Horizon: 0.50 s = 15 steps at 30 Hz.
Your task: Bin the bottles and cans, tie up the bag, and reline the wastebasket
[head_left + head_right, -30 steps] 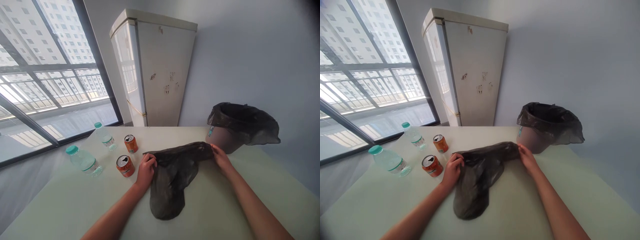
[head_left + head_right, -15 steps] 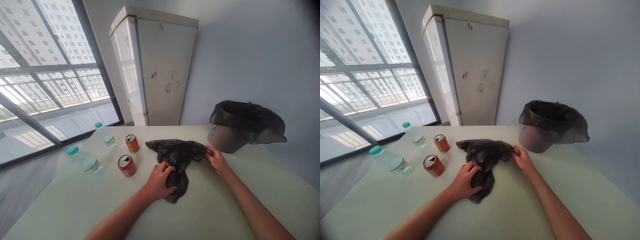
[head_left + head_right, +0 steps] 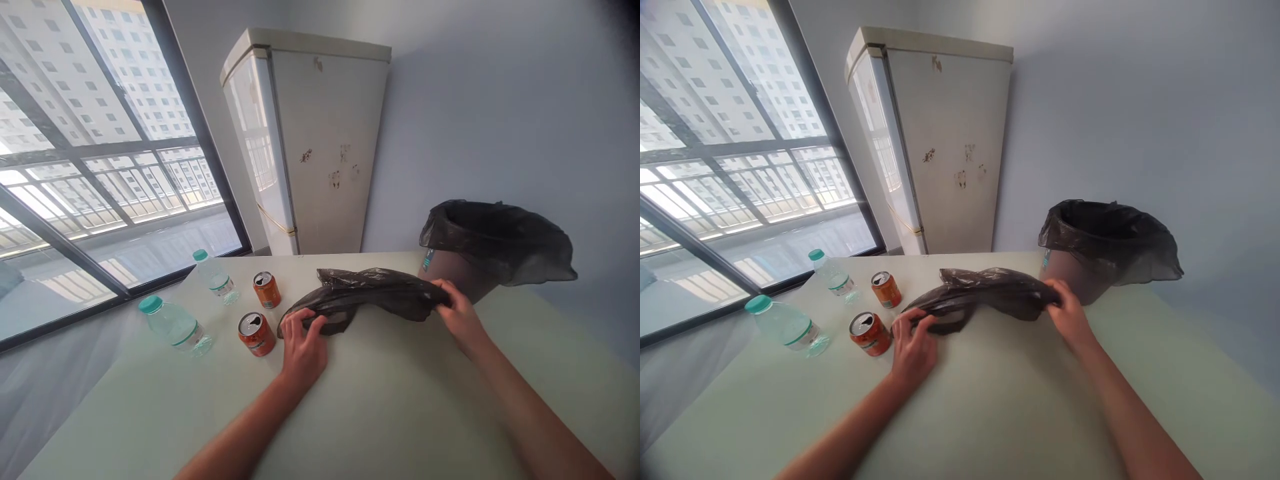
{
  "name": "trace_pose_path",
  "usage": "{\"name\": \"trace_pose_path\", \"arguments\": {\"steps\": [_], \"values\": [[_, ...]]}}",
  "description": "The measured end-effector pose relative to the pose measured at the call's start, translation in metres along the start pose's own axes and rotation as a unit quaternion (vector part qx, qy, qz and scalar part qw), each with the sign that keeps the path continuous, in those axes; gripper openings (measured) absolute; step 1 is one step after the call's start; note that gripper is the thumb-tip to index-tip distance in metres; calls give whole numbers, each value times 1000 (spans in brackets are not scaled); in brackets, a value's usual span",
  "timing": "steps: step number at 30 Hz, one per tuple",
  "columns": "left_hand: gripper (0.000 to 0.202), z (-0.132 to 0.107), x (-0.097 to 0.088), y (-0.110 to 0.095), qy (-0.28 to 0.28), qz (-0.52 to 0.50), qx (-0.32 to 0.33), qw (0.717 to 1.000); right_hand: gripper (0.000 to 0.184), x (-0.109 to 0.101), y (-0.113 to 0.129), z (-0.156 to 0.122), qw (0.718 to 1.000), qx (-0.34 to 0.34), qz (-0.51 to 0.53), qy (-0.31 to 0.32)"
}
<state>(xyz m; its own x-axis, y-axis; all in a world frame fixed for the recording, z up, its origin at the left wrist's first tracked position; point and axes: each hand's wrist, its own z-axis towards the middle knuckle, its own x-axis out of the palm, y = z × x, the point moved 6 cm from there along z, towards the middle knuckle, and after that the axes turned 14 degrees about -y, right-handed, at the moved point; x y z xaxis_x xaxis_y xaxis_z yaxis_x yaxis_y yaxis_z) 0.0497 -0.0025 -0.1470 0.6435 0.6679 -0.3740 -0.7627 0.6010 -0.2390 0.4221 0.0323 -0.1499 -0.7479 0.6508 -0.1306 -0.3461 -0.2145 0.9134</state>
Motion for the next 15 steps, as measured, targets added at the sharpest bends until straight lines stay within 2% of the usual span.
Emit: {"name": "trace_pose_path", "arguments": {"steps": [2,5,8,11,15], "values": [[48,-4,5,-13,51,-48,22,997,26,8,5,-7,998,29,-20,59],[69,-8,12,-18,105,-74,14,992,31,23,26,-26,982,51,37,176],[74,-7,13,-20,109,-97,36,989,18,42,61,-56,962,-47,56,264],[68,-7,11,-32,112,-129,95,981,17,64,89,-96,950,-177,35,254],[61,-10,6,-45,81,-170,119,975,21,91,104,-154,933,-262,48,243]]}}
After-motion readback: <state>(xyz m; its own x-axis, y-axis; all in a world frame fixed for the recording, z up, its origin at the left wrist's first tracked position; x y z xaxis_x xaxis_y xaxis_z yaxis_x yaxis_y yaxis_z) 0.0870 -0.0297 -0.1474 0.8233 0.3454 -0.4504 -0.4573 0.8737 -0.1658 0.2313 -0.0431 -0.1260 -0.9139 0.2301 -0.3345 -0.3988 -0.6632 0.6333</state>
